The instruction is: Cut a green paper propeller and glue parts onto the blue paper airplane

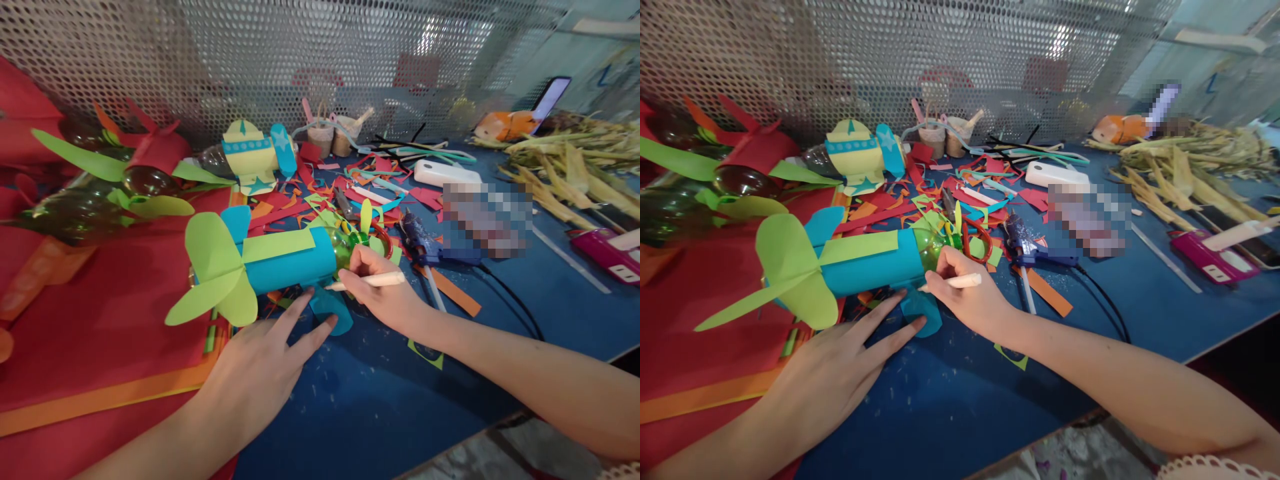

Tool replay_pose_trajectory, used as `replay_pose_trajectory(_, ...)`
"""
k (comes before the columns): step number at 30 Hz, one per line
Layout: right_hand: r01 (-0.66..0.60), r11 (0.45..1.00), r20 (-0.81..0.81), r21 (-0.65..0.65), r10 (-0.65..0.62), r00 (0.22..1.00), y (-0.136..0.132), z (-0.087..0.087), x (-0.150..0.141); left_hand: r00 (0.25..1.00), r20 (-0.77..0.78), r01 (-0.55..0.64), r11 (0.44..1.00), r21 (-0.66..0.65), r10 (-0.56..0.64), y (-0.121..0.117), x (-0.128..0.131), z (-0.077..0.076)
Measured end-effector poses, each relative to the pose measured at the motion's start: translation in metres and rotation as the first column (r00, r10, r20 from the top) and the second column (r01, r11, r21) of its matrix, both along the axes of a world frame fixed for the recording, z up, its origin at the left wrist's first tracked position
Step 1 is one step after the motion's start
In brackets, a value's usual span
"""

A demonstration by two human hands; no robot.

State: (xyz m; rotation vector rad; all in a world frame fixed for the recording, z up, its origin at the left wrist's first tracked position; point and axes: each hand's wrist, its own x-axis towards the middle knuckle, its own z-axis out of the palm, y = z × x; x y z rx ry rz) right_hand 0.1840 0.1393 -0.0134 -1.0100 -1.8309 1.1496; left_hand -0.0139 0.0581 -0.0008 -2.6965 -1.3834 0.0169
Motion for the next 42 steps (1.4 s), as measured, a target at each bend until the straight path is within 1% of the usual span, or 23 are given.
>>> replay_pose_trajectory(12,-0.001,1.000,0.009,0.012,0.000,1.000,0.0008,0.0007,-0.0003,0.999,0.034,0.022,1.000,0.018,-0.023,0.0000,0.0002,-0.0001)
replay_pose_trajectory(28,0.015,1.000,0.008,0.014,-0.015,1.000,0.0003,-0.0002,0.0000,1.000,-0.005,0.000,1.000,0.004,0.000,-0.0006,0.0005,0.0000)
replay_pose_trajectory(34,0.000,1.000,-0.001,0.019,0.000,1.000,0.0010,-0.0006,0.0004,1.000,0.008,0.006,1.000,0.004,-0.006,0.0000,0.0003,-0.0001)
replay_pose_trajectory(39,0.010,1.000,0.000,0.027,-0.010,1.000,0.0008,-0.0025,0.0004,0.999,0.027,0.018,0.999,0.033,-0.019,-0.0002,-0.0006,-0.0020)
replay_pose_trajectory(42,0.012,1.000,0.005,0.025,-0.012,1.000,0.0013,-0.0026,0.0007,0.999,0.030,0.013,1.000,0.023,-0.014,-0.0002,-0.0016,-0.0032)
